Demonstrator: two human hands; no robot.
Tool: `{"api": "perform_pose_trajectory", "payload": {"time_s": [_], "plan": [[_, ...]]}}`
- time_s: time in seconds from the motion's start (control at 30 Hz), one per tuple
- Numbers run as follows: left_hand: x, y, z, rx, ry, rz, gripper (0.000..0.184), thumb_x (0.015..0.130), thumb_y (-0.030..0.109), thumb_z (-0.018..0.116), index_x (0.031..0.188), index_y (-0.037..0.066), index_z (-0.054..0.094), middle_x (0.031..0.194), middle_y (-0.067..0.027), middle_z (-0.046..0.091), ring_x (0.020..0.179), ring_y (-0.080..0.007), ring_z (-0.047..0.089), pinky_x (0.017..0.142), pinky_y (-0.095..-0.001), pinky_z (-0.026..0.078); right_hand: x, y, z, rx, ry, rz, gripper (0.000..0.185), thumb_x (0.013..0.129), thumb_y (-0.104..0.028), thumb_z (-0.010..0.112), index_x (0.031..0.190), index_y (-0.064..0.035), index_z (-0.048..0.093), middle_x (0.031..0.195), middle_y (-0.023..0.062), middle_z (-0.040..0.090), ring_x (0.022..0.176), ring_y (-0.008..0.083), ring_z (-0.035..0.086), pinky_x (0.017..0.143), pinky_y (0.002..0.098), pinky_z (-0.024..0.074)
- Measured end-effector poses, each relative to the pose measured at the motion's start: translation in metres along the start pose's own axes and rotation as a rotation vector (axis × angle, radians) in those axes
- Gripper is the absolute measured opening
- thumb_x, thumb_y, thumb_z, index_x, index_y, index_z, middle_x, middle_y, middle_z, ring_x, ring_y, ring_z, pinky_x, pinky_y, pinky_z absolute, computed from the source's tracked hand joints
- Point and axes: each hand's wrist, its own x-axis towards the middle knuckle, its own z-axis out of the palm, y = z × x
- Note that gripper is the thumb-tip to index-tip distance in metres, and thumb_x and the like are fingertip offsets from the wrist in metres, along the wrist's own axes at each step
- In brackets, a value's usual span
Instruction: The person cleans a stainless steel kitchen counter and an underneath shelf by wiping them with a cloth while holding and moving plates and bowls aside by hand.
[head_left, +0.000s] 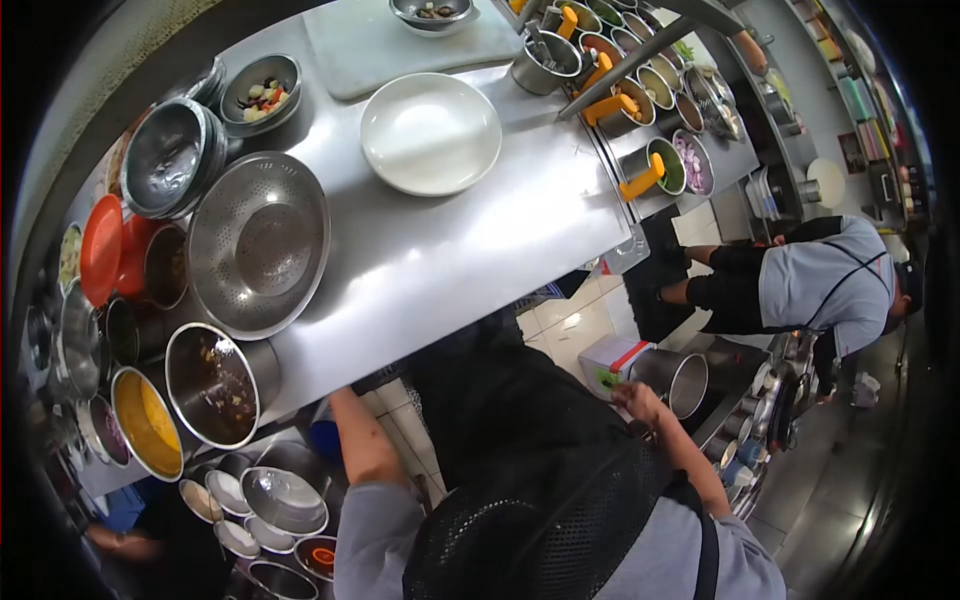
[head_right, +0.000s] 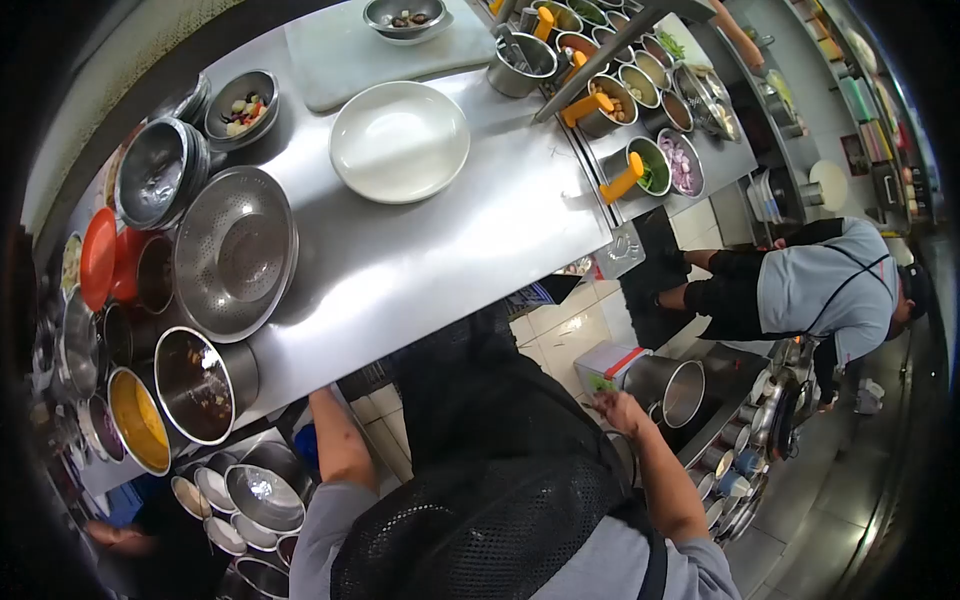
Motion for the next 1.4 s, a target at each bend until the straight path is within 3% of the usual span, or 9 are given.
{"api": "perform_pose_trajectory", "payload": {"time_s": [0.17, 0.3, 0.43, 0.67, 0.73, 0.83, 0.97, 1.17, 1.4], "plan": [[-0.081, 0.005, -0.082, -0.083, 0.033, -0.005, 0.063, 0.091, 0.009, 0.072, 0.149, 0.001, 0.047, 0.141, -0.0182, 0.060, 0.130, -0.0297, 0.056, 0.107, -0.0397, 0.047, 0.023, -0.051, -0.023, 0.139, -0.037, -0.146, 0.044, 0.103, -0.027, 0.067, 0.137, 0.0016, 0.064, 0.090, 0.0120, 0.074, 0.080, 0.0179, 0.067, 0.077, 0.0349, 0.0551], [-0.183, 0.072, -0.150, -0.018, -0.406, -0.064, 0.050, 0.081, -0.011, 0.066, 0.127, 0.000, 0.050, 0.126, -0.0119, 0.061, 0.117, -0.0240, 0.060, 0.105, -0.0369, 0.046, 0.047, -0.053, -0.038, 0.156, -0.075, -0.193, 0.044, 0.103, -0.027, 0.066, 0.137, 0.0021, 0.064, 0.096, 0.0113, 0.075, 0.085, 0.0184, 0.067, 0.082, 0.0353, 0.0543], [-0.250, 0.172, -0.158, 0.162, -0.722, 0.107, 0.049, 0.079, 0.002, 0.074, 0.122, 0.001, 0.051, 0.114, -0.0100, 0.063, 0.105, -0.0188, 0.061, 0.097, -0.0347, 0.050, 0.079, -0.047, -0.054, -0.115, -0.052, -0.329, 0.043, 0.101, -0.029, 0.067, 0.134, -0.0008, 0.067, 0.101, 0.0177, 0.077, 0.093, 0.0298, 0.073, 0.085, 0.0403, 0.0563], [-0.321, 0.330, -0.034, 0.290, -0.898, 0.391, 0.059, 0.083, 0.017, 0.081, 0.131, -0.001, 0.052, 0.124, -0.0152, 0.062, 0.119, -0.0253, 0.060, 0.106, -0.0374, 0.046, 0.085, -0.101, -0.107, 0.114, 0.152, -0.586, 0.042, 0.097, -0.028, 0.069, 0.128, 0.0002, 0.070, 0.115, 0.0236, 0.075, 0.103, 0.0362, 0.074, 0.092, 0.0436, 0.0573], [-0.338, 0.347, -0.002, 0.529, -0.740, 0.850, 0.078, 0.085, 0.025, 0.084, 0.146, -0.004, 0.045, 0.144, -0.0256, 0.055, 0.141, -0.0374, 0.048, 0.118, -0.0444, 0.038, 0.081, -0.097, -0.128, 0.169, 0.191, -0.568, 0.042, 0.097, -0.027, 0.069, 0.128, 0.0003, 0.070, 0.116, 0.0234, 0.075, 0.104, 0.0357, 0.074, 0.093, 0.0433, 0.0571], [-0.337, 0.347, 0.058, 0.554, -0.926, 1.149, 0.083, 0.087, 0.028, 0.083, 0.154, 0.000, 0.041, 0.157, -0.0286, 0.042, 0.151, -0.0491, 0.032, 0.123, -0.0531, 0.031, 0.082, -0.066, -0.135, 0.325, 0.226, -0.520, 0.040, 0.097, -0.026, 0.068, 0.127, -0.0002, 0.070, 0.114, 0.0237, 0.074, 0.104, 0.0361, 0.073, 0.094, 0.0434, 0.0570], [-0.315, 0.280, 0.158, 0.937, -0.921, 1.548, 0.069, 0.095, 0.033, 0.073, 0.151, 0.003, 0.047, 0.161, -0.0240, 0.038, 0.152, -0.0481, 0.029, 0.122, -0.0566, 0.029, 0.094, 0.000, -0.129, 0.246, 0.285, -0.364, 0.039, 0.097, -0.024, 0.068, 0.127, -0.0005, 0.069, 0.113, 0.0257, 0.074, 0.105, 0.0382, 0.073, 0.094, 0.0444, 0.0565], [-0.325, 0.305, 0.293, 0.643, -0.681, 1.294, 0.068, 0.096, 0.032, 0.069, 0.150, -0.002, 0.044, 0.156, -0.0254, 0.038, 0.147, -0.0475, 0.033, 0.119, -0.0546, 0.033, 0.076, 0.084, -0.110, 0.301, 0.169, -0.103, 0.042, 0.096, -0.026, 0.070, 0.129, -0.0001, 0.069, 0.111, 0.0251, 0.075, 0.105, 0.0386, 0.073, 0.093, 0.0447, 0.0563], [-0.362, 0.301, 0.378, 0.624, -0.697, 1.500, 0.068, 0.097, 0.032, 0.067, 0.149, -0.004, 0.044, 0.151, -0.0272, 0.042, 0.142, -0.0478, 0.038, 0.120, -0.0538, 0.032, 0.080, 0.120, -0.113, 0.362, 0.187, 0.042, 0.044, 0.095, -0.026, 0.070, 0.131, -0.0012, 0.069, 0.108, 0.0246, 0.076, 0.104, 0.0371, 0.073, 0.093, 0.0441, 0.0559]]}}
